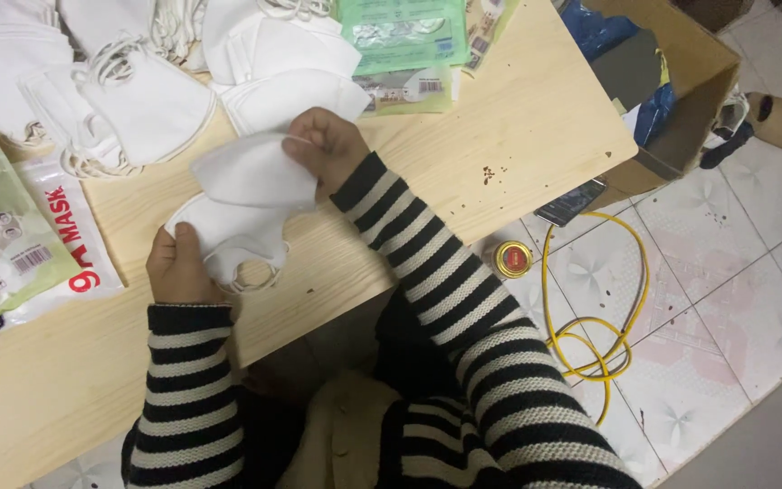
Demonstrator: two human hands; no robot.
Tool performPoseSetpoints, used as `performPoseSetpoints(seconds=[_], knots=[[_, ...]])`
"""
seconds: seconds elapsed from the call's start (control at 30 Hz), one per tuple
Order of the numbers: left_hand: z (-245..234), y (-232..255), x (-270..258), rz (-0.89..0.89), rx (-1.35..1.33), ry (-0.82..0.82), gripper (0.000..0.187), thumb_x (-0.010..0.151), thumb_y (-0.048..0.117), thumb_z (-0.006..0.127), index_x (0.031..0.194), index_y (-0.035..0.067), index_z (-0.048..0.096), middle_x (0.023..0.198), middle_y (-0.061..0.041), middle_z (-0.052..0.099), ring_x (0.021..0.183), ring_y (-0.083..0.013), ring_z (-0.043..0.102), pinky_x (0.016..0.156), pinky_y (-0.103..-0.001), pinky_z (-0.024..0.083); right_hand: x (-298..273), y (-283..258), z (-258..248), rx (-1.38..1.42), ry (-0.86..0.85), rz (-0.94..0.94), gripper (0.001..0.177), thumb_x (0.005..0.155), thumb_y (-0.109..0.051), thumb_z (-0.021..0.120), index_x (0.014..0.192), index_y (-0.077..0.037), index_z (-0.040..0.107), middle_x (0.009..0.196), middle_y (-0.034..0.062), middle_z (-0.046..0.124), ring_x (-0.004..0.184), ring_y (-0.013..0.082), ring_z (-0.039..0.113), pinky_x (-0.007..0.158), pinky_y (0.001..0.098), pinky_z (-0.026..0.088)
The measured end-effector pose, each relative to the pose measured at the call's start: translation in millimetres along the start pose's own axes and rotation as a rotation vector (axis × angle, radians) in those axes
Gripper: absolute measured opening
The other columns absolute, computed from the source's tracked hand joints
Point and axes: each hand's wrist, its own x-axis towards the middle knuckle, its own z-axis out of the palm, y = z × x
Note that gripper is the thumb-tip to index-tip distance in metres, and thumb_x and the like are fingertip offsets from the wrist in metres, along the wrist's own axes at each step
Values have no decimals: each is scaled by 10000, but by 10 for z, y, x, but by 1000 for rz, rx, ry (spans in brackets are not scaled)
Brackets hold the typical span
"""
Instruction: Sorting and stacking white face masks on a table for packaging
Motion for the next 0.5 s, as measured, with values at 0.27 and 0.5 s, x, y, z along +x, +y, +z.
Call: performPoseSetpoints(seconds=[0.27,0.5], knots=[[0,49,-35,51,-63,11,190,1111,227,517,1199,114,643,947,-67,721,823,-150,737,812,-276,625,-12,-58,4,47,-77,30,152,889,-59,745,995,-6,650,663,99,635,539,189,675,477,261,567],[110,108,-79,-7,-283,-29,225,1100,263,518,1181,95,645,937,-106,734,841,-207,777,857,-336,653,-142,161,213,-373,-87,219,85,890,-177,703,952,-123,683,684,101,679,407,194,637,343,251,496]])
